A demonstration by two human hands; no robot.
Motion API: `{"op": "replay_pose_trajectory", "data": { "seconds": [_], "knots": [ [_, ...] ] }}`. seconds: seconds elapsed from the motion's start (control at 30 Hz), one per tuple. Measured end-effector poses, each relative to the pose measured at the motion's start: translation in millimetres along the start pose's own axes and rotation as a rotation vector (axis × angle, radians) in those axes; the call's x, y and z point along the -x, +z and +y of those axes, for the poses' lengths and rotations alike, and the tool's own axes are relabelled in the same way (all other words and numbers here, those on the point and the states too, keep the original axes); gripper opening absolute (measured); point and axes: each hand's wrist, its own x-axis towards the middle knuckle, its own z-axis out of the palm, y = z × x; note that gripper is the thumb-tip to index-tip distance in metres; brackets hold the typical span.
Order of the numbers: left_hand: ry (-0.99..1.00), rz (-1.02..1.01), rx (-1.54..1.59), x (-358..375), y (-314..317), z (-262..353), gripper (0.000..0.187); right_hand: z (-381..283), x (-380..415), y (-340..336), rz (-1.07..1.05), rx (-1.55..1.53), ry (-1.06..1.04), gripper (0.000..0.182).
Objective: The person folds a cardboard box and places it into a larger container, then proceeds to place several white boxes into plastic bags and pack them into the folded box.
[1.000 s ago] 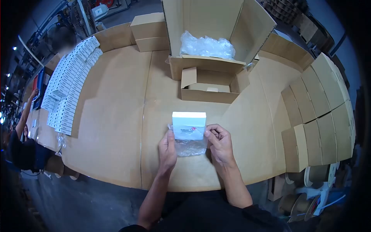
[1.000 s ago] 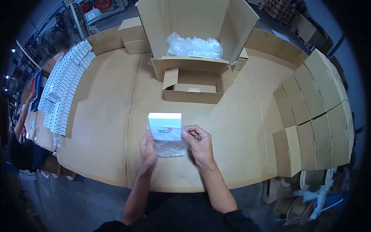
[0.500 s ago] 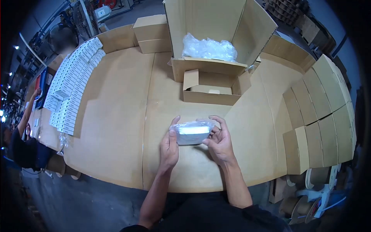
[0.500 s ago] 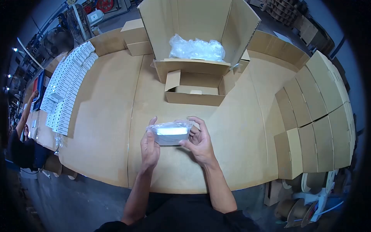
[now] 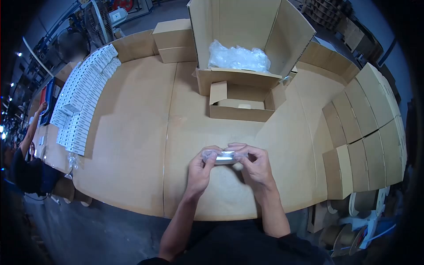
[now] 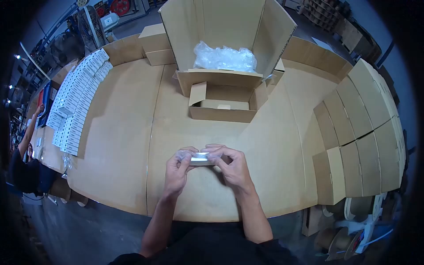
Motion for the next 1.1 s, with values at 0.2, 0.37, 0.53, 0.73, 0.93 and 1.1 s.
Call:
{"op": "replay_pose_trajectory", "data": {
  "seconds": [0.2, 0.37, 0.53, 0.73, 0.93, 1.1],
  "knots": [
    [-0.055, 0.142, 0.001, -6, -3, 8, 0.029, -10, -3, -15, 0.282, -0.161, -0.085, 0.005],
    [-0.04, 0.134, -0.025, -8, 3, 7, 0.028, -25, 2, -5, -0.121, 0.234, -0.105, 0.027],
    [-0.042, 0.194, 0.021, -8, 0, -4, 0.025, -34, -2, 9, -0.025, 0.342, 0.045, 0.034],
    [-0.091, 0.212, 0.057, -7, -1, 5, 0.024, -20, -3, -1, -0.016, 0.447, -0.068, 0.03],
    [-0.004, -0.078, -0.081, -2, -1, 36, 0.044, -25, -1, -6, 0.007, 0.454, -0.136, 0.031],
    [-0.071, -0.17, -0.224, -4, -15, 32, 0.033, -31, -4, -9, -0.002, 0.658, -0.277, 0.033]
  ]
}}
